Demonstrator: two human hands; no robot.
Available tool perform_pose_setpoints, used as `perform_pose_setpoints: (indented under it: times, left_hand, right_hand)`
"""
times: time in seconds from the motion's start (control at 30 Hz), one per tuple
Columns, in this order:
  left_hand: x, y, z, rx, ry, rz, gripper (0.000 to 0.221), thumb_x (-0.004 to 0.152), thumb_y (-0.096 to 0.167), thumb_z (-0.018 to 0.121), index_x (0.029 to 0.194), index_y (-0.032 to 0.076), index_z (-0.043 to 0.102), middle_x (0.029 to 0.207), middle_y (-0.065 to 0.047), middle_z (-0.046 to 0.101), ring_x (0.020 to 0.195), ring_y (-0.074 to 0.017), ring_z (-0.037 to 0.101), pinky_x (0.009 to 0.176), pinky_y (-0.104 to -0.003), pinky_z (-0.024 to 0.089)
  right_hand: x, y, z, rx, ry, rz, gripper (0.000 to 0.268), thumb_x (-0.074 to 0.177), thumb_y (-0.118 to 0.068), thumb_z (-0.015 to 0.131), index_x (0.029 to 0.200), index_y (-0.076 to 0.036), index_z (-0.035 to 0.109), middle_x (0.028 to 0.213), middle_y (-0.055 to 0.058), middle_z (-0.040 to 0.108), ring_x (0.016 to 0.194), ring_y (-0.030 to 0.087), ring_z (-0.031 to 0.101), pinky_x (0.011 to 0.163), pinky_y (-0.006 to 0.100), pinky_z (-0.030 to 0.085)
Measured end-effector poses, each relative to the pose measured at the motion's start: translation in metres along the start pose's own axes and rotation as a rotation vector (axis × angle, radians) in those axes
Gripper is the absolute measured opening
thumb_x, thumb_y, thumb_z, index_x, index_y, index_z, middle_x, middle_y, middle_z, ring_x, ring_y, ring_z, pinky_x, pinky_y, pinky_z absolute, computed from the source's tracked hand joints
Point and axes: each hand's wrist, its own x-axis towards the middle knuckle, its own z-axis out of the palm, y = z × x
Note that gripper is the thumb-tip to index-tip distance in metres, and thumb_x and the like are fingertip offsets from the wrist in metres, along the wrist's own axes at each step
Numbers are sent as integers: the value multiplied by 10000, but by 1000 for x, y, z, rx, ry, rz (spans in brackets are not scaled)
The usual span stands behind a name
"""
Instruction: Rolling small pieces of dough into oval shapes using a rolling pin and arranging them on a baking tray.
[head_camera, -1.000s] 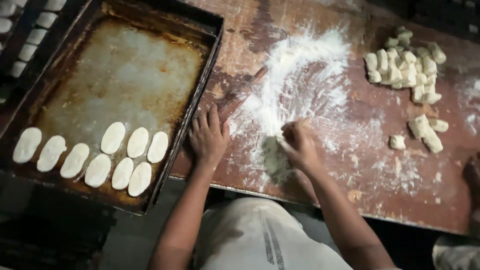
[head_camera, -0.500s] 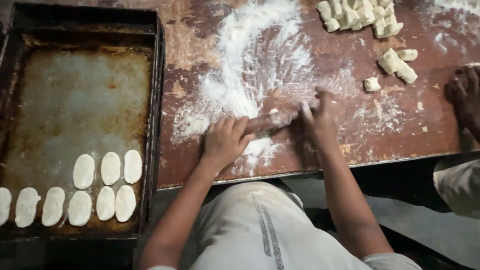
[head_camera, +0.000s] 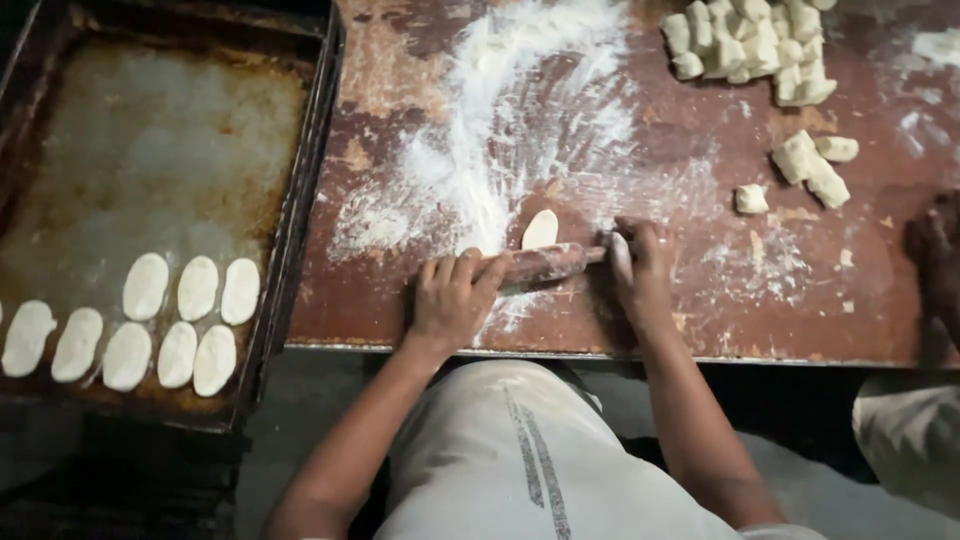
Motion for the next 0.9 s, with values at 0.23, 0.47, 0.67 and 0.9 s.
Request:
perform_pose_setpoints:
  times: [0.23,0.47,0.67,0.9]
  left_hand:
    - [17,-56,-19,7,-96,-255,634,816,350,783,1401,220,576,1165,-132,644,978,-347,634,830,-580,478]
    - [-1,-90,2,170,8,-364,606,871,370,743,1424,189,574,1102,-116,629,993,-353,601,824,-552,469]
    - [-11,-92,36,162,74,-409,497,913,282,666,1392,170,593,1103,-109,624,1032,-332,592,868,-551,454]
    - [-22,-103,49,42,-119,-525,400,965,355,545,1270,99,580,1322,-147,581,1308,-372,483,1084,-550,390]
  right_hand:
    - [39,-44,4,250,-177,123,313,942,-202,709,1221,-60,691,1093,124,716,1032,305,671,940,424,514]
    - [46,-27,51,-1,-392,-127,252,789,-158,815,976,-56,680,914,108,700,839,241,650,739,360,514]
    - [79,-98,75,456,-648,-2,239,896,-83,732,1105,-40,623,954,49,684,881,132,656,760,320,525]
    - [95,-332,163,847,-792,-309,186,970,-33,729,1129,9,643,1071,42,660,1014,131,648,892,300,542]
